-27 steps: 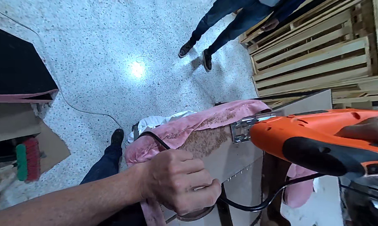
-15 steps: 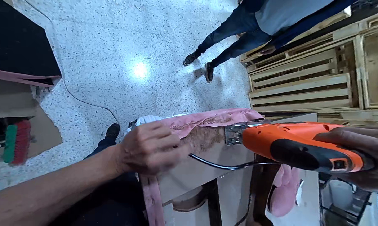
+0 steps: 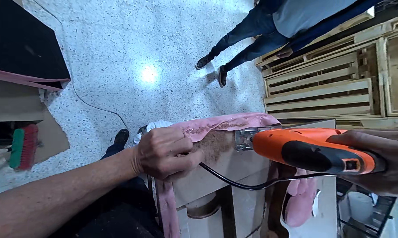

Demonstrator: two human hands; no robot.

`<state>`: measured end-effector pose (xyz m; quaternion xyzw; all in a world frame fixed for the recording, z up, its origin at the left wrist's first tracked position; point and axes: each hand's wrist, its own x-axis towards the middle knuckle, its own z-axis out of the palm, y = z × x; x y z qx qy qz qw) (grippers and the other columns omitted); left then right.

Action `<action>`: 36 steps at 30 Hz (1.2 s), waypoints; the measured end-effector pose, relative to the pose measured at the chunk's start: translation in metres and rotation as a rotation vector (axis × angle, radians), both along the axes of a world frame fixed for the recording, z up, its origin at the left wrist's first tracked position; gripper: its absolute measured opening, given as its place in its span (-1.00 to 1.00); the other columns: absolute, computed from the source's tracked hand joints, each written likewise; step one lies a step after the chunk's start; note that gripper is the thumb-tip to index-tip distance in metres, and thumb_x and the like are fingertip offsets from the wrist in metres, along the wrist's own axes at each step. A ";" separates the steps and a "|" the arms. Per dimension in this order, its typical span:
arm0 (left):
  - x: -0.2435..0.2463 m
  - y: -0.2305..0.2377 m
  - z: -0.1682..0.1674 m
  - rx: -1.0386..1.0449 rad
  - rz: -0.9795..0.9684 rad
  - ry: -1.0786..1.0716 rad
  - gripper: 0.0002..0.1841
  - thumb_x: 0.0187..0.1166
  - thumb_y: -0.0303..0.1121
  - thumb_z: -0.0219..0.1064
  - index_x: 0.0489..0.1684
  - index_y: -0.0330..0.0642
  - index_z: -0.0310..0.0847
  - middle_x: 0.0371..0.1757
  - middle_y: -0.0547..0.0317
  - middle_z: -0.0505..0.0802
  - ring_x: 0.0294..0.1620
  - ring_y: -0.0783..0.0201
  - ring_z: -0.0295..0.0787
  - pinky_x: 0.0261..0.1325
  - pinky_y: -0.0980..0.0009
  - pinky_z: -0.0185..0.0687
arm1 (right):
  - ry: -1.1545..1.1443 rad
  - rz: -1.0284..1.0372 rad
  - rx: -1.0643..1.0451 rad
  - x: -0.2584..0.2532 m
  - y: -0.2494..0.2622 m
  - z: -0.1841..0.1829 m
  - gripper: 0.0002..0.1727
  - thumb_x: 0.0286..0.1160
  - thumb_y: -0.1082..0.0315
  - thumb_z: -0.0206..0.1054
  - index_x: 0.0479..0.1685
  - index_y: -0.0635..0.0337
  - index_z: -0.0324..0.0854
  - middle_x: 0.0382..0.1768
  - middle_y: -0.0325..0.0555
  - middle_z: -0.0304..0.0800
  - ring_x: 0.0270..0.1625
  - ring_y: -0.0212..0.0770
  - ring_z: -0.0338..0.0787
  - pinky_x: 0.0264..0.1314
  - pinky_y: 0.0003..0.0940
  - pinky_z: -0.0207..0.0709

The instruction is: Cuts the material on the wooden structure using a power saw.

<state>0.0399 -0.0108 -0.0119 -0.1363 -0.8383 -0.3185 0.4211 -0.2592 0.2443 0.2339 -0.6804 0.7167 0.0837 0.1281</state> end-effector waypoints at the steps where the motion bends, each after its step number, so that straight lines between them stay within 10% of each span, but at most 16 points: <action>1: 0.000 0.000 0.000 -0.006 -0.004 0.003 -0.78 0.65 -0.24 0.17 -0.09 -0.10 0.71 -0.54 0.20 0.59 -0.56 0.24 0.50 -0.55 0.36 0.33 | -0.008 0.004 -0.006 0.002 -0.002 0.000 -0.56 0.14 -0.14 0.37 -0.31 0.06 0.76 -0.56 -0.33 0.73 -0.53 -0.40 0.72 -0.61 -0.33 0.50; 36: 0.001 0.002 -0.010 -0.012 -0.018 0.074 -0.75 0.68 -0.19 0.11 -0.20 -0.09 0.68 -0.40 0.15 0.68 -0.40 0.22 0.61 -0.45 0.37 0.44 | -0.023 0.130 -0.042 0.034 -0.043 0.002 -0.63 0.20 -0.12 0.35 -0.32 -0.03 0.75 -0.55 -0.47 0.67 -0.54 -0.56 0.63 -0.63 -0.50 0.43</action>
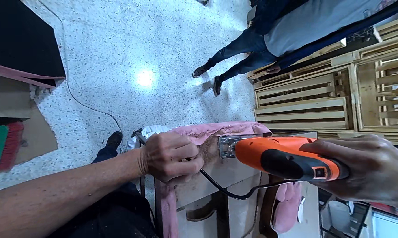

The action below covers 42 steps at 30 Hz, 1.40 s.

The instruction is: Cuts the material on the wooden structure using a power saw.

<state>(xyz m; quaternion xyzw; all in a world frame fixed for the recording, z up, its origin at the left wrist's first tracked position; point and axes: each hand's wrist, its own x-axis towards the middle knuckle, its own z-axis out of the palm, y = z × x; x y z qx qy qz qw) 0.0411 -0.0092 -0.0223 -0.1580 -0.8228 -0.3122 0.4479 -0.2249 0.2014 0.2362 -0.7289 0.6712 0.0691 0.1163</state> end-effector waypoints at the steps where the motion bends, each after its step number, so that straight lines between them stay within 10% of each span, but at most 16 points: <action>1: 0.000 0.000 0.002 -0.005 0.005 0.005 -0.74 0.70 -0.19 0.09 -0.20 -0.09 0.66 -0.40 0.15 0.67 -0.41 0.22 0.60 -0.46 0.38 0.43 | 0.001 0.000 0.002 0.001 -0.001 0.000 -0.63 0.19 -0.12 0.35 -0.32 -0.03 0.75 -0.55 -0.47 0.67 -0.54 -0.56 0.63 -0.63 -0.51 0.43; 42: -0.005 0.000 -0.001 0.061 0.019 0.069 -0.80 0.64 -0.25 0.17 -0.15 -0.11 0.69 -0.31 0.12 0.70 -0.34 0.21 0.65 -0.41 0.40 0.50 | -0.050 0.069 -0.010 0.053 -0.038 -0.002 -0.71 0.32 -0.03 0.34 -0.29 -0.03 0.74 -0.51 -0.43 0.70 -0.50 -0.47 0.69 -0.61 -0.47 0.47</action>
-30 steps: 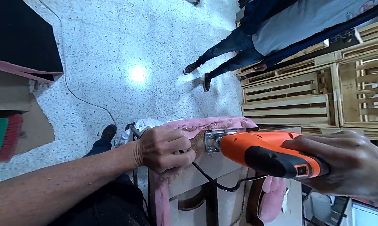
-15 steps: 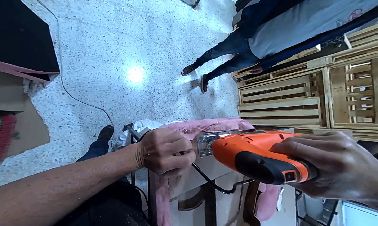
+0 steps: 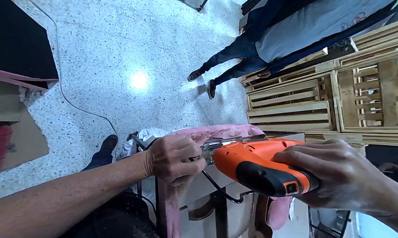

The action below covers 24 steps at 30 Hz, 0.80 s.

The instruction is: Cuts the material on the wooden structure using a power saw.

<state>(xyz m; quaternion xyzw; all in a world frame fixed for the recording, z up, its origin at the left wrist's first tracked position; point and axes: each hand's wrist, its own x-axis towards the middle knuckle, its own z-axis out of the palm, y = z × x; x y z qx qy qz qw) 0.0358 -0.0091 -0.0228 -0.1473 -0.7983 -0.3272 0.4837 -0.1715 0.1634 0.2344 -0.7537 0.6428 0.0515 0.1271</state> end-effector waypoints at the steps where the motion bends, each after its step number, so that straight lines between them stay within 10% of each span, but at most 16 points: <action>1: 0.000 0.001 0.000 0.000 0.003 0.000 -0.79 0.65 -0.24 0.15 -0.16 -0.11 0.68 -0.32 0.12 0.69 -0.35 0.21 0.63 -0.42 0.40 0.48 | -0.001 -0.001 0.002 0.001 -0.001 0.000 -0.71 0.32 -0.02 0.34 -0.28 -0.03 0.74 -0.51 -0.44 0.71 -0.50 -0.48 0.69 -0.61 -0.48 0.47; 12: -0.001 0.002 0.004 0.005 -0.005 -0.003 -0.78 0.68 -0.20 0.11 -0.08 -0.07 0.65 -0.22 0.08 0.76 -0.25 0.18 0.72 -0.32 0.38 0.59 | 0.001 -0.037 0.039 0.009 -0.004 0.002 -0.58 0.25 -0.09 0.39 0.03 -0.13 0.80 -0.32 -0.50 0.79 -0.34 -0.52 0.77 -0.47 -0.47 0.63; 24: -0.004 0.003 -0.003 -0.008 -0.055 -0.023 -0.77 0.68 -0.26 0.11 -0.15 -0.12 0.69 -0.24 0.07 0.79 -0.26 0.17 0.75 -0.32 0.38 0.63 | 0.030 -0.012 0.064 0.011 -0.014 0.004 -0.63 0.18 -0.10 0.37 -0.13 -0.14 0.79 -0.43 -0.54 0.74 -0.44 -0.55 0.73 -0.56 -0.47 0.58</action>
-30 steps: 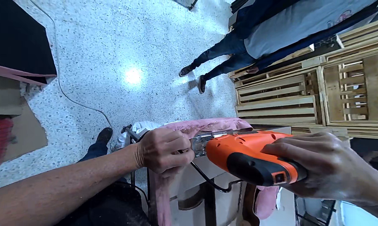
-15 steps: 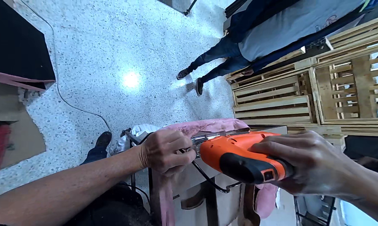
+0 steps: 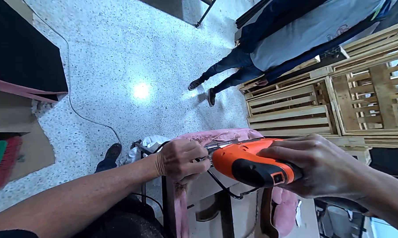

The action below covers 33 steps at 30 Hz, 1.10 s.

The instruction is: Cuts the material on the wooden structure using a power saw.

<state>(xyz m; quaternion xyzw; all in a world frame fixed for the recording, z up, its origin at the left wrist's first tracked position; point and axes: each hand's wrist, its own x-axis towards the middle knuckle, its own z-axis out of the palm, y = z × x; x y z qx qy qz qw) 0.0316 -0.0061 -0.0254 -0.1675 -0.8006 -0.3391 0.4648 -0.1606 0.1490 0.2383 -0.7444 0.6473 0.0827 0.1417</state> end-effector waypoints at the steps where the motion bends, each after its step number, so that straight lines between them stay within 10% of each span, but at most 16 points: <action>1: 0.000 0.000 0.000 -0.006 0.001 0.002 -0.78 0.68 -0.26 0.12 -0.14 -0.11 0.69 -0.23 0.07 0.79 -0.26 0.17 0.74 -0.33 0.38 0.62 | 0.003 0.007 -0.003 0.001 0.000 0.000 -0.64 0.17 -0.09 0.37 -0.15 -0.14 0.79 -0.44 -0.54 0.74 -0.44 -0.55 0.73 -0.56 -0.47 0.58; 23: -0.014 -0.005 -0.017 -0.110 -0.169 -0.299 -0.80 0.64 -0.36 0.14 -0.28 -0.13 0.69 -0.49 0.18 0.76 -0.48 0.18 0.76 -0.47 0.28 0.64 | 0.051 -0.125 0.036 -0.019 0.021 0.047 -0.65 0.01 -0.11 0.41 -0.21 -0.23 0.78 -0.40 -0.65 0.73 -0.41 -0.67 0.70 -0.49 -0.54 0.66; 27: -0.020 -0.007 -0.020 -0.141 -0.131 -0.304 -0.78 0.67 -0.29 0.10 -0.26 -0.10 0.67 -0.51 0.21 0.73 -0.49 0.22 0.74 -0.46 0.31 0.64 | 0.166 -0.452 -0.111 -0.023 0.078 0.108 -0.63 -0.16 0.07 0.51 -0.38 0.12 0.78 -0.52 -0.29 0.77 -0.46 -0.40 0.77 -0.46 -0.31 0.66; 30: -0.022 -0.003 -0.025 -0.145 -0.127 -0.277 -0.72 0.66 -0.16 0.08 -0.14 -0.03 0.72 -0.49 0.21 0.74 -0.47 0.19 0.75 -0.43 0.25 0.67 | 0.189 -1.148 -0.156 0.030 0.119 0.116 -0.57 0.33 0.33 0.46 -0.03 0.64 0.65 -0.14 0.27 0.80 -0.04 -0.19 0.77 0.23 -0.33 0.59; 33: 0.019 0.005 -0.001 -0.161 -0.261 -0.267 -0.70 0.65 -0.08 0.12 -0.13 0.01 0.76 -0.45 0.19 0.75 -0.45 0.17 0.73 -0.38 0.21 0.66 | -0.030 -1.466 -0.562 0.104 0.133 0.105 -0.82 0.30 0.44 0.38 -0.28 0.45 0.66 -0.37 -0.16 0.81 -0.24 -0.52 0.77 0.01 -0.61 0.65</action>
